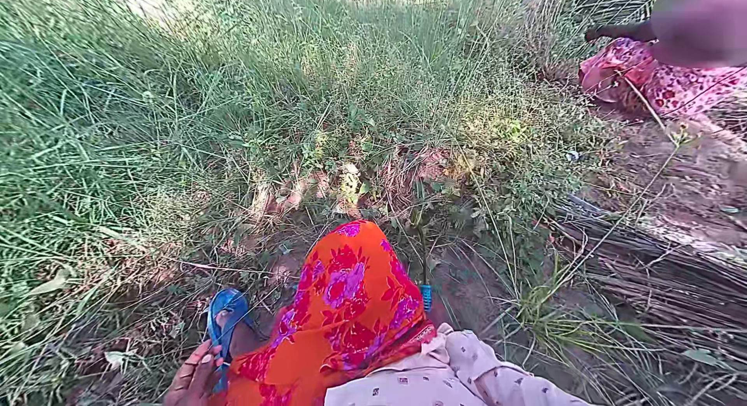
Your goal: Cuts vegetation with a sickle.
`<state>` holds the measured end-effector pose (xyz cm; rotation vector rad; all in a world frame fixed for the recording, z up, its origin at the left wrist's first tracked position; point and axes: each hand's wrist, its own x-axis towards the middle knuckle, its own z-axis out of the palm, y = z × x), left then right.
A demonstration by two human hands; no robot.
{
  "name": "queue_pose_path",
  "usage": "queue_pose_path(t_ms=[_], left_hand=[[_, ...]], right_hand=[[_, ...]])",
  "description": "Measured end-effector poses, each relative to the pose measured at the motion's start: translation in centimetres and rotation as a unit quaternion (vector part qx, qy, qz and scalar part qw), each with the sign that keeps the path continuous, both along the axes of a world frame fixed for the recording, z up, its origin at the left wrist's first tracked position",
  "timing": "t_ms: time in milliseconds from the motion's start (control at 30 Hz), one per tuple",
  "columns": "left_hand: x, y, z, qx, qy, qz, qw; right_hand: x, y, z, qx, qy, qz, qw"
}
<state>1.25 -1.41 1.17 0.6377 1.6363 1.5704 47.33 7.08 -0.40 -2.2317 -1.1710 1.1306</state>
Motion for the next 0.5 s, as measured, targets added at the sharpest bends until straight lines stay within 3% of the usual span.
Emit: queue_pose_path(t_ms=[67, 167, 300, 500], left_hand=[[-0.2, 0.2, -0.1, -0.009, 0.004, -0.001, 1.0], [-0.2, 0.5, -0.4, -0.027, 0.004, -0.012, 1.0], [-0.1, 0.4, -0.9, -0.015, 0.001, -0.009, 1.0], [-0.9, 0.1, -1.9, 0.038, -0.005, 0.009, 0.999]], right_hand=[[0.1, -0.8, -2.6, 0.088, -0.048, 0.01, 0.995], [0.6, 0.5, 2.4, -0.009, -0.001, -0.005, 1.0], [-0.6, 2.0, 2.9, 0.048, -0.018, -0.031, 0.998], [-0.1, 6.3, 3.7, 0.029, 0.043, -0.07, 0.996]])
